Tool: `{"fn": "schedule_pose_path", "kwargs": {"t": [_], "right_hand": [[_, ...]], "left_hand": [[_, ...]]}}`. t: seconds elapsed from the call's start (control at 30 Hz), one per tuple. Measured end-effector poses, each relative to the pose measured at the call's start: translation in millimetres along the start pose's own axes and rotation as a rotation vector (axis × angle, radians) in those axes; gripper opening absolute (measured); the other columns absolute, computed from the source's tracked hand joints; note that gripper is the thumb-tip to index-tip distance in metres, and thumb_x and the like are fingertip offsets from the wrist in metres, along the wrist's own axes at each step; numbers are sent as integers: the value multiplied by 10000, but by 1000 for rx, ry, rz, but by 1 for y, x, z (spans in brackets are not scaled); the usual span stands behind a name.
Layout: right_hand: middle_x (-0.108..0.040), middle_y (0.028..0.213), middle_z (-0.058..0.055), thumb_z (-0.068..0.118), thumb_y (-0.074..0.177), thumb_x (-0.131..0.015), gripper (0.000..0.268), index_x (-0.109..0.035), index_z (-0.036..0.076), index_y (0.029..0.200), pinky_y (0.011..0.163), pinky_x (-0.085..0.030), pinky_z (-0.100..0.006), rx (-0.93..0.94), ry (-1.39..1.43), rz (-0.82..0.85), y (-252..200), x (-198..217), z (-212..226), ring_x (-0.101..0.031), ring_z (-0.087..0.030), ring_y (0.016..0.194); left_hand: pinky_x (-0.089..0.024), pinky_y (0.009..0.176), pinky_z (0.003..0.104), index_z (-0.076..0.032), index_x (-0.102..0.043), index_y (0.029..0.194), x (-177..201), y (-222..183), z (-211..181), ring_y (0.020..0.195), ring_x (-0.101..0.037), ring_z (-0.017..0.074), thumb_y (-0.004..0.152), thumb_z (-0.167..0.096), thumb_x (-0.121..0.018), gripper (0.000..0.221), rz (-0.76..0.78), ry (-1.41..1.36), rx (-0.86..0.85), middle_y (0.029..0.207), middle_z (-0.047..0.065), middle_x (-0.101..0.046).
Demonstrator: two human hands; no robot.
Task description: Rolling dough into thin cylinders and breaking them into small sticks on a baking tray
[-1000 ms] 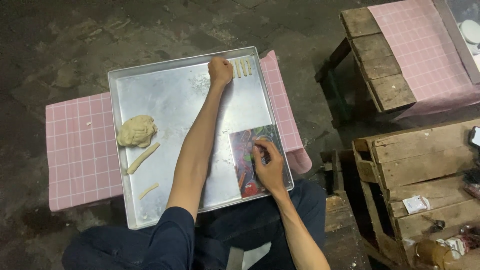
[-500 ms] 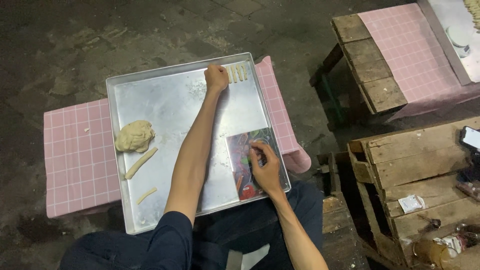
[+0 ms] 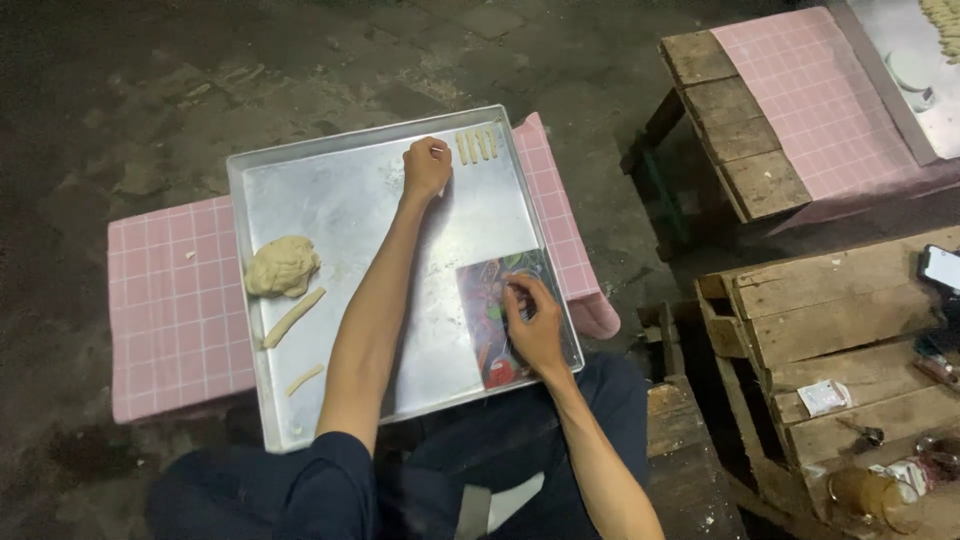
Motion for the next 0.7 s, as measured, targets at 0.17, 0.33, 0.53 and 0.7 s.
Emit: {"fn": "schedule_pose_path", "kwargs": {"t": [0.17,0.33,0.53,0.7], "right_hand": [[-743,941,-179,51,938,-707,154,-746,43,1087,778,-563,-443,87,-48,-15,-7,-4,4,-726,-367,895],[-715,918,-169,59,963,-713,92,-734,47,1052,812,-551,-423,294,-124,-6,-29,-25,16,-702,-363,887],[-727,919,-100,96,921,-758,191,-755,98,1112,811,-542,-396,482,-15,191,-78,-133,17,-685,-290,848],[-659,1119,-201,194,925,-704,281,-738,61,1171,861,-566,-467,560,-292,757,-131,-262,54,-674,-398,970]], "left_hand": [[-598,781,526,72,-700,1117,104,-107,-39,923,-714,459,972,-66,-644,208,-28,-71,-195,1009,316,-719],[-599,707,388,-42,-726,1075,236,-199,46,827,-717,298,960,-30,-651,139,-173,-116,-181,908,189,-732],[-575,636,338,-41,-732,1057,376,-312,56,752,-706,269,999,-62,-674,85,-435,-15,-121,875,213,-728],[-585,518,220,-76,-669,1058,399,-328,124,645,-690,131,1009,-186,-666,120,-640,-327,97,856,112,-735]]}}
Point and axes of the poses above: each hand's wrist, its own y-axis towards the middle knuckle, its own x-axis out of the back of the hand, z = x × y, the point moved 9 cm from there along y, towards the middle knuckle
